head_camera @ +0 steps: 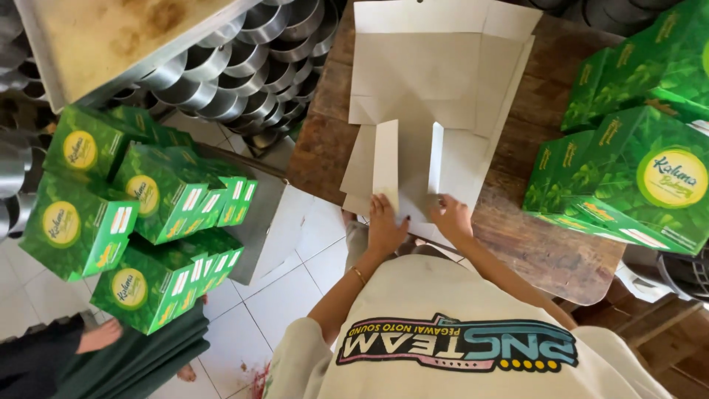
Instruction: The person folds flat printed cardboard boxes into open bakery boxes at a wooden table. They take each flat box, fold in the side flaps and end walls, press the corners to lock the shape, and set the finished open box on the table beside stacks of folded green printed boxes.
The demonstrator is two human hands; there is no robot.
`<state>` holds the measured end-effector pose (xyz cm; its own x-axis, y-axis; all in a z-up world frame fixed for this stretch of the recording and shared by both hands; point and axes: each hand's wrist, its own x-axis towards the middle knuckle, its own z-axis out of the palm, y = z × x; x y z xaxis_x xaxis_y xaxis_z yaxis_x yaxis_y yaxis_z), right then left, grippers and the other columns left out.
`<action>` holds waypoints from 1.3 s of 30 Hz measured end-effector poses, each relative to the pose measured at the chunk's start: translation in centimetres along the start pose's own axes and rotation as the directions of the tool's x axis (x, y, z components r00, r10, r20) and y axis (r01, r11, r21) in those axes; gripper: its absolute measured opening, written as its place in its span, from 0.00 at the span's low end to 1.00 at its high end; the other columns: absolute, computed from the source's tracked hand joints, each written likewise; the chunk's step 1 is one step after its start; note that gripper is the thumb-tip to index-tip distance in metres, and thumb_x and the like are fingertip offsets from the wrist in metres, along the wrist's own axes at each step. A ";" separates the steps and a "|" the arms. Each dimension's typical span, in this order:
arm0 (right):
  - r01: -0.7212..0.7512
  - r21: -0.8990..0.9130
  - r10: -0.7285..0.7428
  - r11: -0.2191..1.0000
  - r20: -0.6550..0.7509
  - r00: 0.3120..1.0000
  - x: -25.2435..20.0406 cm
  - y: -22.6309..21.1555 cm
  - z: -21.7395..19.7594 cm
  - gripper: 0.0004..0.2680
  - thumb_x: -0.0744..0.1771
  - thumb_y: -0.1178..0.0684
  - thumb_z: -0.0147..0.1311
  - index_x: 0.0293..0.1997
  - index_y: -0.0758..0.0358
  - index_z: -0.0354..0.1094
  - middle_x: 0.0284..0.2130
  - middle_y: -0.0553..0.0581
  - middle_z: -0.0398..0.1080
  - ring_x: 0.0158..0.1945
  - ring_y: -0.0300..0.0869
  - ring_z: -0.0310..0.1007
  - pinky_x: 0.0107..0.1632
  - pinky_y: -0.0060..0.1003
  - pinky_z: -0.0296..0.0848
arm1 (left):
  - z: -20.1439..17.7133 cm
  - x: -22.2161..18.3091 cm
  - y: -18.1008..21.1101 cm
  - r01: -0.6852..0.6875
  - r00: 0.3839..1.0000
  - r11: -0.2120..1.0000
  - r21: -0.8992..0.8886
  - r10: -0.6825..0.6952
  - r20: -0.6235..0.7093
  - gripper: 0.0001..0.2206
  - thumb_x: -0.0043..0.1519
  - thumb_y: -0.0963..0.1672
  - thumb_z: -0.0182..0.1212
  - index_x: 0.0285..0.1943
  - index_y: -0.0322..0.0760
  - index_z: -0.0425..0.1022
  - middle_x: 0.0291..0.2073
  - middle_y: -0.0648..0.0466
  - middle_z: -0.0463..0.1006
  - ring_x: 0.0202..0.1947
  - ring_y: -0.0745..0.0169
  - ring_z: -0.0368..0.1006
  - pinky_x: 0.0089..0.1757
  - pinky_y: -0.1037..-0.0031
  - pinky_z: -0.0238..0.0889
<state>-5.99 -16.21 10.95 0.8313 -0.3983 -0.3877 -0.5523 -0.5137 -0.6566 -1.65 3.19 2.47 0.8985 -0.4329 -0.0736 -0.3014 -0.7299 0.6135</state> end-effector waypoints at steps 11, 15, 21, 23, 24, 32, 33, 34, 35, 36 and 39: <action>0.395 -0.521 -0.187 0.756 0.407 0.894 -0.6 3.5 4.7 0.40 0.65 0.33 0.57 0.75 0.74 0.34 0.74 0.76 0.36 0.79 0.60 0.31 0.74 0.56 0.41 | -0.1 -1.2 0.6 -0.001 0.998 0.988 0.156 -0.010 0.068 0.48 0.61 0.55 0.59 0.78 0.16 0.37 0.75 0.20 0.34 0.77 0.23 0.27 0.69 0.46 0.24; 0.461 -0.611 -0.164 0.644 0.478 0.863 -1.9 3.7 4.2 0.45 0.62 0.32 0.60 0.75 0.74 0.29 0.75 0.76 0.29 0.79 0.62 0.26 0.76 0.53 0.37 | -0.4 -1.4 1.6 0.024 0.996 0.962 0.271 -0.046 0.078 0.45 0.60 0.52 0.57 0.79 0.20 0.38 0.76 0.21 0.35 0.78 0.25 0.27 0.70 0.47 0.24; 0.592 -0.414 -0.458 0.691 0.383 0.802 -1.3 6.9 4.4 0.40 0.63 0.35 0.61 0.73 0.75 0.38 0.73 0.78 0.33 0.77 0.64 0.31 0.73 0.54 0.42 | 1.9 -1.3 -2.1 -0.027 0.998 0.997 0.066 0.023 0.056 0.38 0.66 0.48 0.51 0.80 0.21 0.40 0.75 0.20 0.34 0.76 0.21 0.29 0.70 0.45 0.28; 0.600 -0.353 -0.504 0.718 0.331 0.798 -1.1 8.3 3.8 0.36 0.64 0.38 0.59 0.73 0.73 0.42 0.73 0.76 0.37 0.76 0.63 0.36 0.73 0.54 0.45 | 0.4 -2.0 -2.1 0.005 1.000 0.989 -0.147 -0.002 0.025 0.35 0.67 0.49 0.48 0.80 0.23 0.44 0.76 0.23 0.38 0.78 0.24 0.31 0.70 0.45 0.32; 0.607 -0.286 -0.543 0.741 0.276 0.793 -1.1 8.9 3.6 0.33 0.65 0.41 0.57 0.73 0.71 0.46 0.73 0.73 0.42 0.76 0.62 0.40 0.72 0.54 0.48 | -0.4 -2.5 -2.2 0.033 0.999 0.935 -0.353 -0.033 0.007 0.32 0.69 0.49 0.46 0.80 0.26 0.48 0.77 0.27 0.41 0.79 0.28 0.34 0.71 0.46 0.35; 0.478 -0.553 -0.302 0.682 0.382 0.873 -3.4 2.7 0.5 0.25 0.66 0.42 0.55 0.70 0.60 0.55 0.65 0.63 0.56 0.69 0.55 0.53 0.67 0.54 0.57 | 1.9 -3.6 -4.4 0.002 0.993 0.975 0.221 -0.029 0.116 0.35 0.66 0.53 0.54 0.71 0.18 0.52 0.72 0.25 0.47 0.73 0.27 0.43 0.64 0.41 0.42; 0.464 -0.640 -0.234 0.613 0.414 0.880 -3.8 0.7 -0.3 0.25 0.66 0.40 0.56 0.68 0.59 0.56 0.64 0.62 0.56 0.69 0.54 0.53 0.66 0.54 0.58 | 2.1 -3.6 -4.6 -0.071 0.997 0.959 0.275 0.065 0.030 0.36 0.62 0.54 0.56 0.67 0.16 0.55 0.68 0.22 0.54 0.69 0.23 0.50 0.62 0.41 0.49; 0.462 -0.642 -0.235 0.612 0.410 0.881 -2.8 1.2 0.3 0.25 0.66 0.40 0.56 0.68 0.59 0.56 0.64 0.62 0.56 0.69 0.54 0.53 0.66 0.54 0.58 | 2.0 -3.3 -4.8 -0.075 0.997 0.959 0.275 0.070 0.027 0.36 0.62 0.54 0.56 0.67 0.16 0.55 0.68 0.22 0.54 0.69 0.23 0.50 0.62 0.41 0.49; 0.447 -0.582 -0.233 0.679 0.407 0.883 -1.9 1.6 1.0 0.24 0.66 0.38 0.55 0.67 0.58 0.58 0.64 0.61 0.57 0.68 0.54 0.55 0.66 0.53 0.60 | 2.0 -3.1 -5.1 0.003 0.998 0.997 0.078 0.001 -0.055 0.27 0.66 0.53 0.53 0.64 0.26 0.63 0.63 0.30 0.66 0.63 0.31 0.62 0.61 0.48 0.58; 0.430 -0.517 -0.233 0.740 0.403 0.885 -0.8 2.0 1.6 0.24 0.66 0.36 0.55 0.66 0.58 0.59 0.64 0.60 0.59 0.68 0.54 0.58 0.66 0.52 0.62 | 1.8 -2.7 -5.4 0.067 0.989 0.990 -0.126 -0.082 -0.120 0.20 0.69 0.53 0.50 0.61 0.38 0.69 0.57 0.40 0.78 0.58 0.40 0.74 0.59 0.55 0.68; 0.465 -0.201 -0.409 0.862 0.266 0.873 0.3 0.6 2.6 0.26 0.67 0.35 0.56 0.67 0.61 0.57 0.63 0.64 0.60 0.65 0.59 0.63 0.63 0.51 0.67 | 4.8 -0.1 -8.0 0.507 0.811 0.285 -0.813 -0.478 0.338 0.24 0.71 0.54 0.49 0.65 0.31 0.63 0.46 0.39 0.76 0.38 0.50 0.71 0.39 0.61 0.65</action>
<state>-5.91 -14.69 8.74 0.9683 0.0644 -0.2415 -0.1018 -0.7808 -0.6165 -0.82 6.55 -6.17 0.7646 -0.1813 -0.6185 0.6293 0.0027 0.7772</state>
